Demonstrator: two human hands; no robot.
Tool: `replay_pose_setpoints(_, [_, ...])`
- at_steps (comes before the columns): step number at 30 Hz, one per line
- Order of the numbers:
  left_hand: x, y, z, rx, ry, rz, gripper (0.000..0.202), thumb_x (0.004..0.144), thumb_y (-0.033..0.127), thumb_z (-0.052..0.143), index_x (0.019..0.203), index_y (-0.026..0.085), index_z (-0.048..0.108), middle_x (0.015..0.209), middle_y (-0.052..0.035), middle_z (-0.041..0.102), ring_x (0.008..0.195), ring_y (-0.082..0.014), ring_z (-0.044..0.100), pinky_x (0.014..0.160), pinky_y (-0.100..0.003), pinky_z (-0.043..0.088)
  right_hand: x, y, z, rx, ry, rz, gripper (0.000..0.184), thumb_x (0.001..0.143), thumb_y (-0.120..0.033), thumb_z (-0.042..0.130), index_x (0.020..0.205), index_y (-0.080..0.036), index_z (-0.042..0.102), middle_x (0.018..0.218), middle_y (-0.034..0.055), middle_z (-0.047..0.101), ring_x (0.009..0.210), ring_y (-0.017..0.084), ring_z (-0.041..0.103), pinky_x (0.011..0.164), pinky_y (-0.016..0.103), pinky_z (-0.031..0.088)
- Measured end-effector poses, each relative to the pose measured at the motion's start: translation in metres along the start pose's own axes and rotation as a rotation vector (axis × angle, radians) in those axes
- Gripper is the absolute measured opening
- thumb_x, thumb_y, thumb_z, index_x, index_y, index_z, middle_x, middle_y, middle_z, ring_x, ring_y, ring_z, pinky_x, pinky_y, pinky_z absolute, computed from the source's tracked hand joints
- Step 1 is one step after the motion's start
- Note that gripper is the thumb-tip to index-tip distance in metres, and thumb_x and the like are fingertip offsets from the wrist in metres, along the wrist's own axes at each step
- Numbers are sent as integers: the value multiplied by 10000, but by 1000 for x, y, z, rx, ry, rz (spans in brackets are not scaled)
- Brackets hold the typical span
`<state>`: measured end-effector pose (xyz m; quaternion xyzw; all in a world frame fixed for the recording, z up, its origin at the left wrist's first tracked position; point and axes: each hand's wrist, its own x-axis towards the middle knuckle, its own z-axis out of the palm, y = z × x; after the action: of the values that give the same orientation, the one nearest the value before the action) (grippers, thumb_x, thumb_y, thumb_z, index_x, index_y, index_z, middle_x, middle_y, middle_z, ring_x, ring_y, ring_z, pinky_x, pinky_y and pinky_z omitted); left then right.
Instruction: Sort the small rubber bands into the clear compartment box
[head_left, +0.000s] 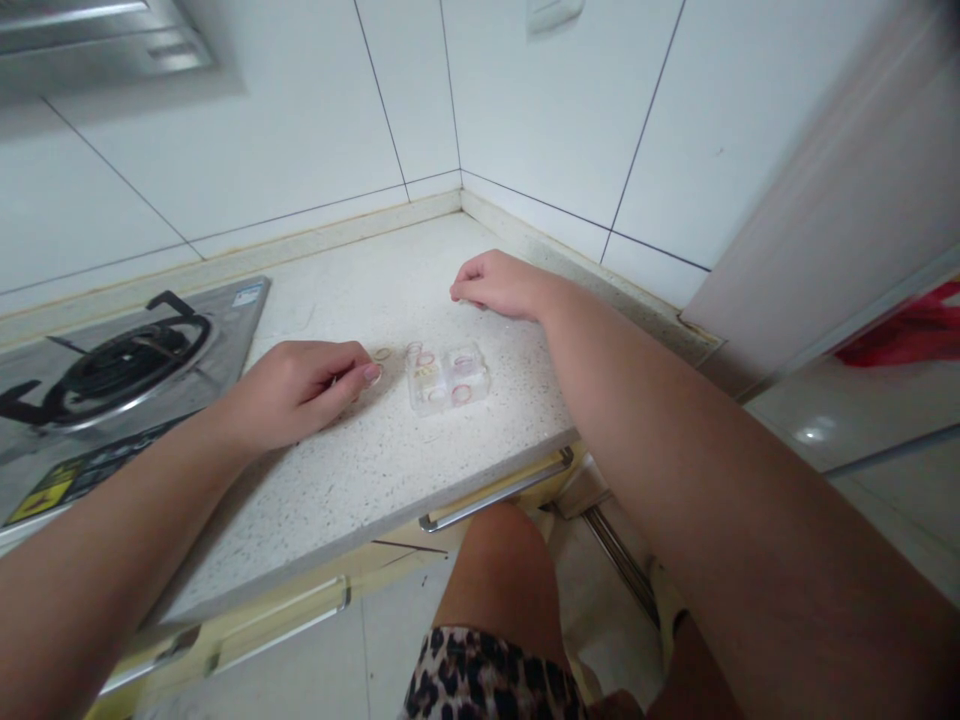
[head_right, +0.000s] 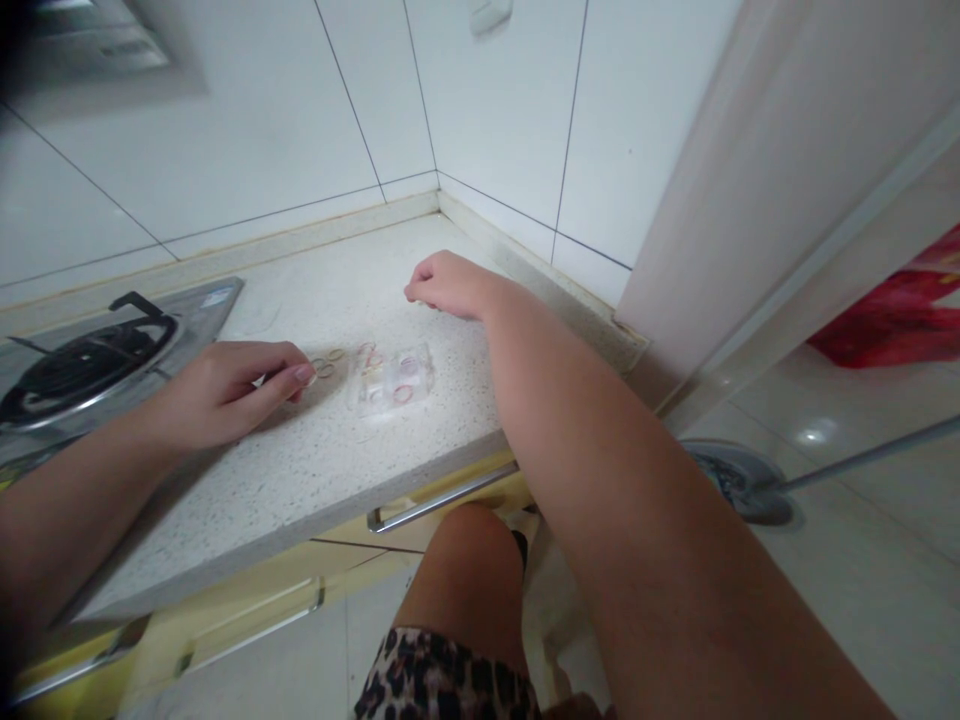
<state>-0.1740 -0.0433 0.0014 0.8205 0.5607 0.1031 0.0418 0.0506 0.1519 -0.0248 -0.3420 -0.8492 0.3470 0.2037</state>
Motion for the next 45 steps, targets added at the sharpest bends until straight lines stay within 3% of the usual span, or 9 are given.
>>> replay_pose_setpoints(45, [-2,-2,3,50,2,78,294,989,350,468,857,160,648,643,34,583,582,-66,495,587,-199,360,0,-1,-2,-31,-5,0,243,833,-379,616,885,-156,698,757,40,629,575,72,426,567,260,304])
